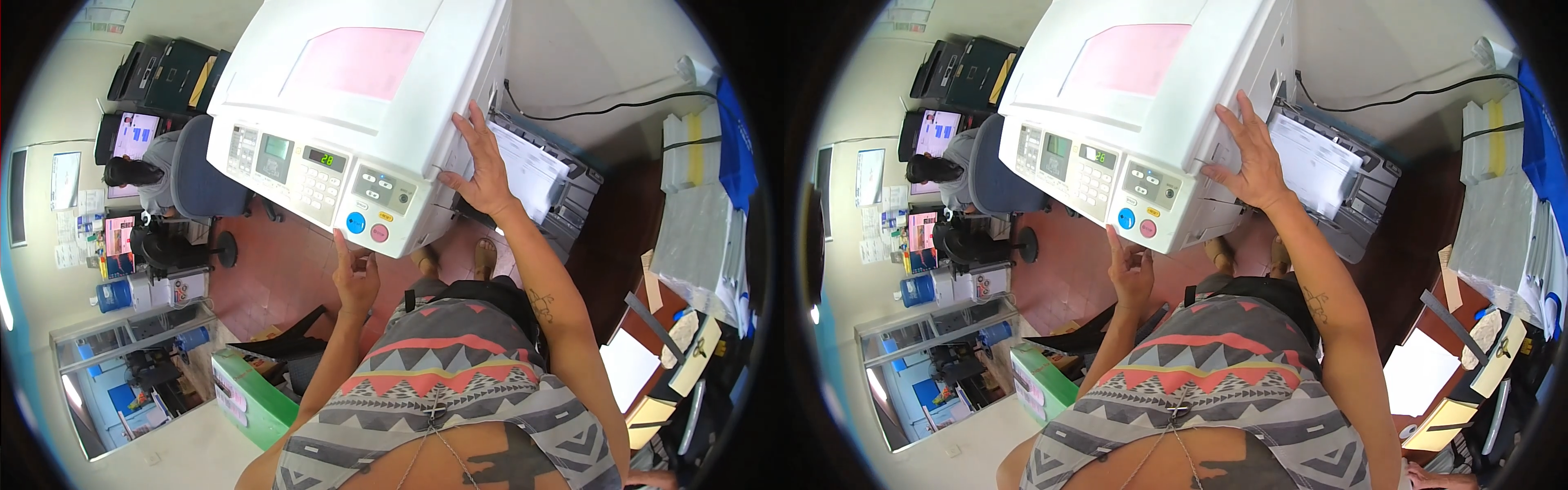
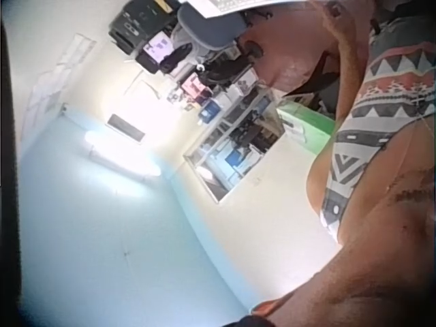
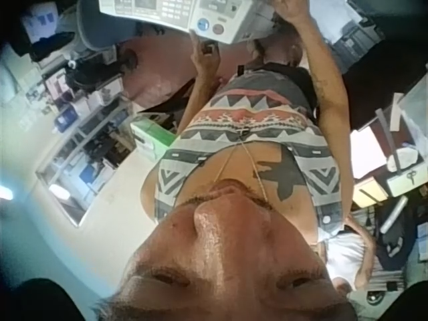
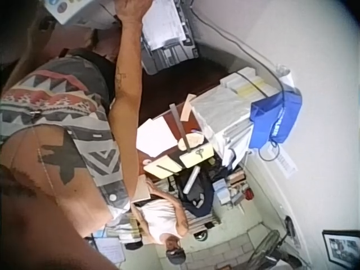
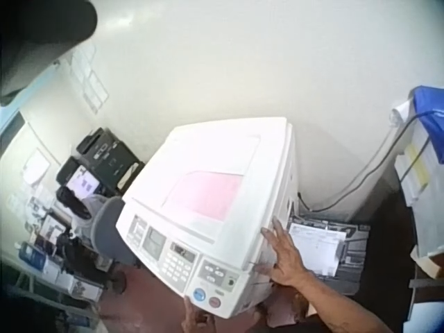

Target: Operating a large office duplicator or printing machine, including loading paper and checking output.

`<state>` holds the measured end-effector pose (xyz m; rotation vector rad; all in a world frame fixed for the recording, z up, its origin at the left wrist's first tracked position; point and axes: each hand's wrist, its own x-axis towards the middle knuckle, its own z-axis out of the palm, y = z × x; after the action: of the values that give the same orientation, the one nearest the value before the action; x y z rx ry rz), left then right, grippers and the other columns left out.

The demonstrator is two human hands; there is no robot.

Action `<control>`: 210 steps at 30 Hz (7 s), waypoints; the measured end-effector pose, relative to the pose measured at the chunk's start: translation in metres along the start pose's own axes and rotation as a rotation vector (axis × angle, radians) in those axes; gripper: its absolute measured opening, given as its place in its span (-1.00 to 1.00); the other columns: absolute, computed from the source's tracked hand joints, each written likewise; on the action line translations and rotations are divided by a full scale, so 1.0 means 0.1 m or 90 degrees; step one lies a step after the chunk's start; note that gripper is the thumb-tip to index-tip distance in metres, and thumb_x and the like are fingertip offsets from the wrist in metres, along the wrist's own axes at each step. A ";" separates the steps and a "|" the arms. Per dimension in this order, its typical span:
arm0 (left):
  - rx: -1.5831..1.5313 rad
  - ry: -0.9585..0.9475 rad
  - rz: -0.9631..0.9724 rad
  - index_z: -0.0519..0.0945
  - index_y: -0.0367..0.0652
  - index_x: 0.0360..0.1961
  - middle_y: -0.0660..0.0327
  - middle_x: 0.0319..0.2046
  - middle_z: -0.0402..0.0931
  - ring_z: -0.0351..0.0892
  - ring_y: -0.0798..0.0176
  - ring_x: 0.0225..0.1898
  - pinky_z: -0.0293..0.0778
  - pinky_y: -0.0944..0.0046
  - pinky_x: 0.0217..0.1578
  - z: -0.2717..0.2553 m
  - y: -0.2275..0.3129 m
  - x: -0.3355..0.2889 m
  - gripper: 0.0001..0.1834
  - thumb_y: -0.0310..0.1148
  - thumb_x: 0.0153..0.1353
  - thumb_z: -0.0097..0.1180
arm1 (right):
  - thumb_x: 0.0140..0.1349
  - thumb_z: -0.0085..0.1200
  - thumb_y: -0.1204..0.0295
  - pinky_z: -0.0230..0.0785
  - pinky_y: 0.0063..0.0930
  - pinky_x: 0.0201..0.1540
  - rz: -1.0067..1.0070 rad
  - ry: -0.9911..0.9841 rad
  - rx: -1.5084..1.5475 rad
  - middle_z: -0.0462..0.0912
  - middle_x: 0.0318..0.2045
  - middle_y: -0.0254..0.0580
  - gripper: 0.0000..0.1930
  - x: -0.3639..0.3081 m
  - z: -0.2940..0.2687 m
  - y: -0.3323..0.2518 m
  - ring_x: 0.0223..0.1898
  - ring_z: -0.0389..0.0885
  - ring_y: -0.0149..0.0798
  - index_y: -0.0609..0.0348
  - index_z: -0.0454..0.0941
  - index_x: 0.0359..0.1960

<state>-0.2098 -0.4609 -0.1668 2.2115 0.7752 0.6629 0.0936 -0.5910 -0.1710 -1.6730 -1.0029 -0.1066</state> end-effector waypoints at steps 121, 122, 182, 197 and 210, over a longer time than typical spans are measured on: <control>0.035 0.014 0.046 -0.20 -0.31 0.57 0.14 -0.35 0.67 0.68 0.27 -0.50 0.53 0.32 -0.50 0.10 -0.20 0.01 0.08 -0.70 0.13 0.20 | 0.05 0.12 0.58 0.53 -0.26 -0.08 -0.191 -0.232 -0.061 0.21 0.51 -0.29 -0.11 -0.99 0.32 -0.41 -0.31 0.48 -0.16 -0.25 0.17 0.49; 0.032 0.021 0.049 -0.20 -0.31 0.57 0.14 -0.35 0.67 0.68 0.27 -0.50 0.53 0.32 -0.49 0.10 -0.20 0.01 0.08 -0.70 0.13 0.20 | 0.05 0.12 0.58 0.53 -0.26 -0.08 -0.191 -0.232 -0.061 0.21 0.51 -0.29 -0.11 -0.99 0.32 -0.41 -0.31 0.48 -0.16 -0.25 0.17 0.49; 0.042 0.012 0.049 -0.20 -0.31 0.56 0.11 -0.32 0.68 0.71 0.22 -0.48 0.55 0.27 -0.49 0.11 -0.21 0.00 0.08 -0.70 0.13 0.20 | -0.01 0.17 0.68 0.57 -0.18 -0.19 -0.227 -0.190 -0.035 0.41 0.37 0.05 -0.19 -0.94 0.32 -0.37 -0.24 0.65 0.06 -0.08 0.36 0.38; 0.034 0.008 0.027 -0.30 -0.23 0.58 0.10 -0.34 0.69 0.71 0.25 -0.47 0.55 0.34 -0.47 0.13 -0.17 0.00 0.15 -0.70 0.14 0.22 | -0.03 0.19 0.59 0.54 -0.22 -0.21 -0.228 -0.195 -0.052 0.37 0.41 -0.08 -0.16 -0.97 0.34 -0.37 -0.33 0.58 -0.03 -0.14 0.32 0.41; 0.043 0.002 0.029 -0.31 -0.24 0.58 0.10 -0.34 0.68 0.71 0.25 -0.48 0.54 0.34 -0.48 0.11 -0.14 0.00 0.16 -0.69 0.13 0.23 | -0.03 0.17 0.59 0.55 -0.23 -0.22 -0.233 -0.190 -0.052 0.34 0.43 -0.10 -0.14 -0.96 0.34 -0.37 -0.34 0.57 -0.05 -0.16 0.29 0.43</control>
<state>-0.2068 -0.4574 -0.1842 2.2961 0.7618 0.6709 -0.0051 -0.6154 -0.2069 -1.5910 -1.5449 -0.1429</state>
